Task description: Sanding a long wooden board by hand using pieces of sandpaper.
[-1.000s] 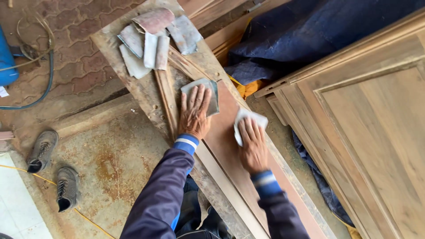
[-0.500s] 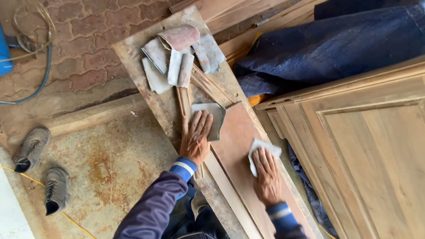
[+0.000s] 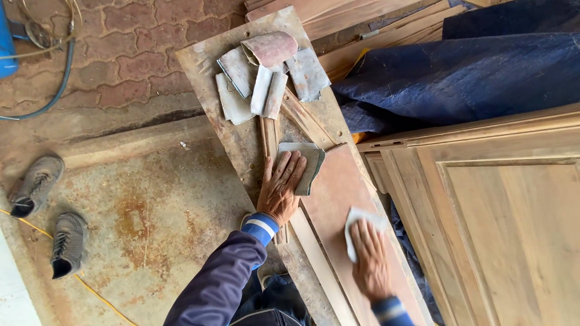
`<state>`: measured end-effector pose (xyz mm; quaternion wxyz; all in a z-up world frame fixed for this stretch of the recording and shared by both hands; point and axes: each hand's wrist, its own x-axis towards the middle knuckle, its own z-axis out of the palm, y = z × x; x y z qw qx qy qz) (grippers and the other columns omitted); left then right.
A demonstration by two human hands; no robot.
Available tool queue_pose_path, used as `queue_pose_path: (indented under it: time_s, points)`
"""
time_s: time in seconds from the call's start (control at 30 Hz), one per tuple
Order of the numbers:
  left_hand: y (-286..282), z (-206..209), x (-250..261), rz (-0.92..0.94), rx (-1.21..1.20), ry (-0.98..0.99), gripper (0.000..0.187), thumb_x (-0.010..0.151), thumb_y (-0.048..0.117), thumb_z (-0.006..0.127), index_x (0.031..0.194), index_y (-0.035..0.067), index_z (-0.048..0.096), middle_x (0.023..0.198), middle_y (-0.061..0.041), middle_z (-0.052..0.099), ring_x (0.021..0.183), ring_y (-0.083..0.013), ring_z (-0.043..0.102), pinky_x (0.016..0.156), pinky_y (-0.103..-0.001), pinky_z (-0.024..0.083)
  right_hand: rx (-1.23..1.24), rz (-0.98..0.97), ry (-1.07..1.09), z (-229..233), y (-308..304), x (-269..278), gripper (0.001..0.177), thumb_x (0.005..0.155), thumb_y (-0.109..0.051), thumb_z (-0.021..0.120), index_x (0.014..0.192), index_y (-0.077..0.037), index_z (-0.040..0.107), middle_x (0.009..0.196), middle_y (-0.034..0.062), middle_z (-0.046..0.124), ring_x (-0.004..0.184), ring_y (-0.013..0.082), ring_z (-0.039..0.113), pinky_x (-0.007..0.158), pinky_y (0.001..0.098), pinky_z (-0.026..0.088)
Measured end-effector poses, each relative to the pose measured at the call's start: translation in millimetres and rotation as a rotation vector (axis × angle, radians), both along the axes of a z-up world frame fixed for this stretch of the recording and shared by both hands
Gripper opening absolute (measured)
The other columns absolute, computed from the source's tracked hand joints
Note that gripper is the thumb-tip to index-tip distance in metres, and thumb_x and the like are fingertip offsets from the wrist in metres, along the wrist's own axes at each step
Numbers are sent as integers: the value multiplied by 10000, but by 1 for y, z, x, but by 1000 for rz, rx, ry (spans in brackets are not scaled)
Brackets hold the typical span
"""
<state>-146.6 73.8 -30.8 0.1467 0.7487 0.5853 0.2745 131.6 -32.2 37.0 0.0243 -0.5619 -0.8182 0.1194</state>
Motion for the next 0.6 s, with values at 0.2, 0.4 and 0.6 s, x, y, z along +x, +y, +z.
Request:
queue_pose_path:
  time_s: [0.2,0.4,0.6]
  points:
    - [-1,3,-1,-7,-1,-11,655,989,222,550,1586,72,326,1649,-152,362,1544,-347,294,1255,-619,150,79,39,66,-4,39,-37,628,856,-27,538,1483,-37,489,1570,222,439,1507,368,343,1258,505,231]
    - [-1,-3,2,8,30,40,659,991,239,558,1592,83,336,1653,-147,362,1542,-342,297,1262,-611,158,157,49,137,-19,137,-107,537,900,-137,622,1415,-19,524,1595,225,436,1529,393,349,1283,500,235]
    - [-2,-3,0,2,-5,36,656,999,209,546,1602,84,319,1665,-138,355,1555,-334,300,1271,-605,162,8,26,40,-1,-7,-20,720,807,-17,544,1519,-51,443,1603,197,401,1525,352,310,1264,509,191]
